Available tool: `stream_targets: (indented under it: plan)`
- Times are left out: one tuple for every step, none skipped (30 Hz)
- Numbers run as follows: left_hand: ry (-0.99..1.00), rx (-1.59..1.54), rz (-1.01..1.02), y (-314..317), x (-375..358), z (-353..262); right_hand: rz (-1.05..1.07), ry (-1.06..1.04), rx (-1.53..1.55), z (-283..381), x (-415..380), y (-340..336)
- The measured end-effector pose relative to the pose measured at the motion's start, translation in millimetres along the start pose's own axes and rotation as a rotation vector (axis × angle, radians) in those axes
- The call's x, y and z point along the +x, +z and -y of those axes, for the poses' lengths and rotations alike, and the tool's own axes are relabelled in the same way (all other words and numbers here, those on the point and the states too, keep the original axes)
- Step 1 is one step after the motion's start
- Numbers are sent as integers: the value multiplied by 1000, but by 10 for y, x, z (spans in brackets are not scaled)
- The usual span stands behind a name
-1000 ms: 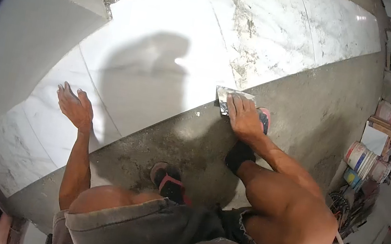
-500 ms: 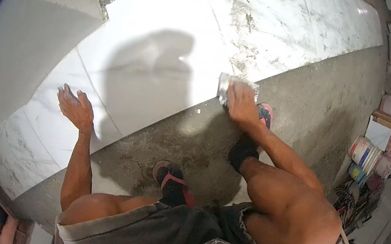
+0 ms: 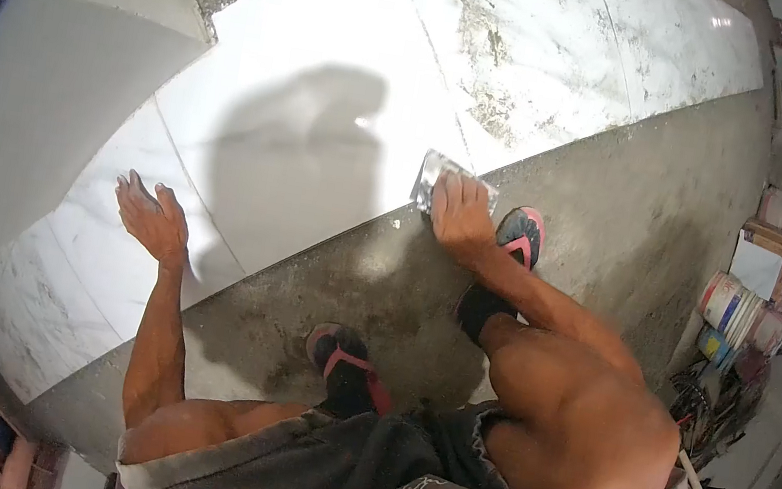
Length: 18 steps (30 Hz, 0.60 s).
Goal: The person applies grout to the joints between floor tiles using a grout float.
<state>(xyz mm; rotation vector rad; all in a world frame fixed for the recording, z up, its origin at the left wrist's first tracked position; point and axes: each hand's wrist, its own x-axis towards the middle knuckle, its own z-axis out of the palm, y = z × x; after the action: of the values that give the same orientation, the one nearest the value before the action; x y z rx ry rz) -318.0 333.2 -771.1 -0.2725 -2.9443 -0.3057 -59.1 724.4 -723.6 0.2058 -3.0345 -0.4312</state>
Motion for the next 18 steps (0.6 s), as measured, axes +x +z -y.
stream_targets:
  plan:
    - [4, -16, -4, -3, 3, 1, 70, 42, 36, 0, 21, -4]
    - [9, -28, -6, -11, -10, 17, 142, 84, 76, -7, 78, -62]
    - [3, -22, -5, -18, -29, 36, 217, 132, 117, 18, 107, -90]
    - [2, -22, -2, -19, -40, 30, 299, 248, 201, 47, 165, -43]
    - [-2, -25, -11, -4, -15, 3, 294, 236, 188, 41, 152, -39]
    - [-9, -8, -8, 6, 19, 2, 286, 225, 176, 60, 144, -31]
    - [-9, 9, 3, 10, 20, 21, 284, 220, 167, 102, 106, -42]
    - [-16, 27, 15, 5, 14, 14, 263, 221, 149, 98, 93, -64]
    - [-3, 6, -4, 10, 1, 11, 243, 216, 132, 71, 79, -93]
    - [9, -12, -19, 6, -24, 18, 226, 210, 119, 57, 44, -116]
    - [24, -31, -36, -2, -32, 10, 259, 213, 94, 7, 10, -93]
    - [18, -18, -30, 10, -25, 11, 289, 218, 66, -96, 6, -42]
    - [15, -5, -23, 25, -14, 26, 250, 231, 44, -227, 40, 38]
    - [12, 10, -16, 33, -17, 51, 212, 244, 22, -359, 85, 104]
    - [19, 5, -17, 34, -39, 77, 226, 269, 79, -394, 126, 108]
    - [29, -4, -17, 32, -54, 81, 241, 297, 133, -422, 148, 83]
    - [34, -15, -26, 18, -16, 44, 241, 294, 195, -413, 145, 68]
    - [15, -6, -18, 6, 10, 14, 242, 290, 259, -403, 142, 50]
